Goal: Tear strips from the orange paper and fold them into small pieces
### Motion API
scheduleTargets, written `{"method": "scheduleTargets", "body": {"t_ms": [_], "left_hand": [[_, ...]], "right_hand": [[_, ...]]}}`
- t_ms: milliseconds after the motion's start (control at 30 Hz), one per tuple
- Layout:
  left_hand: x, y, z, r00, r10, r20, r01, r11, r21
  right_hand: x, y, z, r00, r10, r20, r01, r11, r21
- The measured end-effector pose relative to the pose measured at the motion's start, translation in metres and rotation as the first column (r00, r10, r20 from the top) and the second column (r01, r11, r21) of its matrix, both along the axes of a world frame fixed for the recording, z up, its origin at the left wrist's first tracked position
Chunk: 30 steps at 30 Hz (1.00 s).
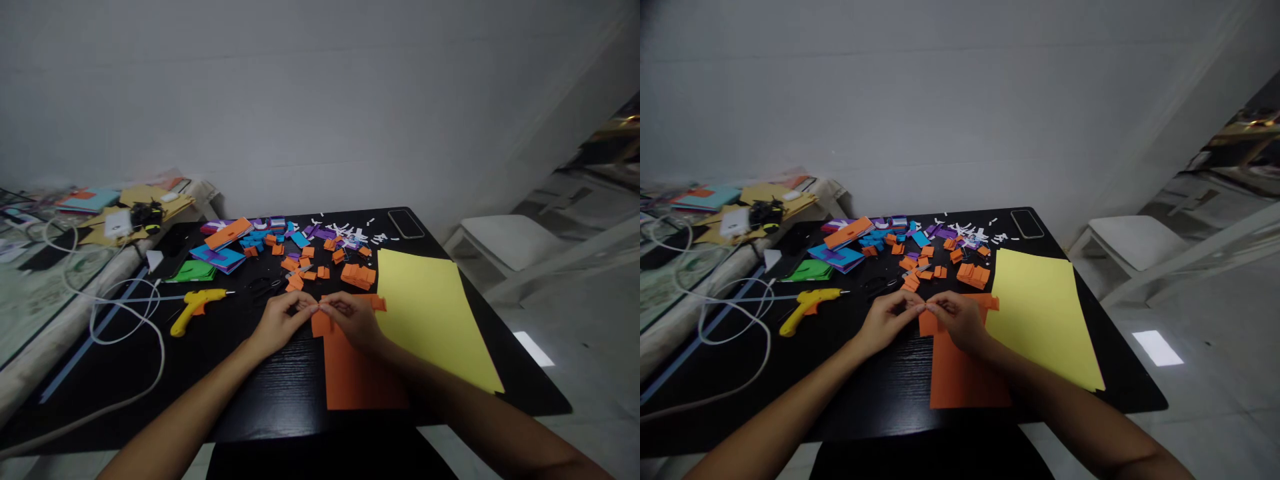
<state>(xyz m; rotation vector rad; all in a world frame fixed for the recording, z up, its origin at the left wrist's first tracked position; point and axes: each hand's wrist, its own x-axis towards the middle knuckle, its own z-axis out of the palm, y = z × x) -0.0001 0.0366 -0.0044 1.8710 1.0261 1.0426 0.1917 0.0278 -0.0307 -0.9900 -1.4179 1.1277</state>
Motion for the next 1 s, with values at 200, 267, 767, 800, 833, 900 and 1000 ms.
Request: {"method": "scheduleTargets", "body": {"t_ms": [200,267,767,800,833,900,1000], "left_hand": [[-0.002,0.001,-0.002,1.000,0.018,-0.024,-0.018,1.000,-0.008],[-0.001,0.001,-0.004,1.000,0.021,-0.005,-0.022,0.999,-0.027],[-0.004,0.003,-0.010,0.992,0.119,-0.037,-0.117,0.992,0.048],[-0.004,0.003,-0.009,0.991,0.121,-0.053,-0.117,0.990,0.076],[-0.004,0.002,-0.009,0.990,0.121,-0.065,-0.115,0.988,0.100],[-0.005,0.002,-0.007,0.990,0.115,-0.076,-0.104,0.986,0.132],[-0.005,0.001,-0.004,0.992,0.097,-0.082,-0.083,0.984,0.161]], "right_hand": [[0.001,0.001,-0.004,0.998,0.034,-0.047,-0.036,0.998,-0.046],[0.001,0.001,-0.004,0.996,0.062,-0.069,-0.066,0.996,-0.054],[0.002,0.004,0.001,0.984,-0.007,-0.176,-0.019,0.990,-0.143],[0.002,0.004,0.001,0.984,-0.014,-0.180,-0.014,0.988,-0.154],[0.002,0.005,0.002,0.982,-0.016,-0.188,-0.016,0.986,-0.167],[0.003,0.005,0.002,0.979,-0.018,-0.205,-0.020,0.984,-0.179],[0.002,0.005,0.002,0.979,-0.024,-0.200,-0.009,0.987,-0.163]]}}
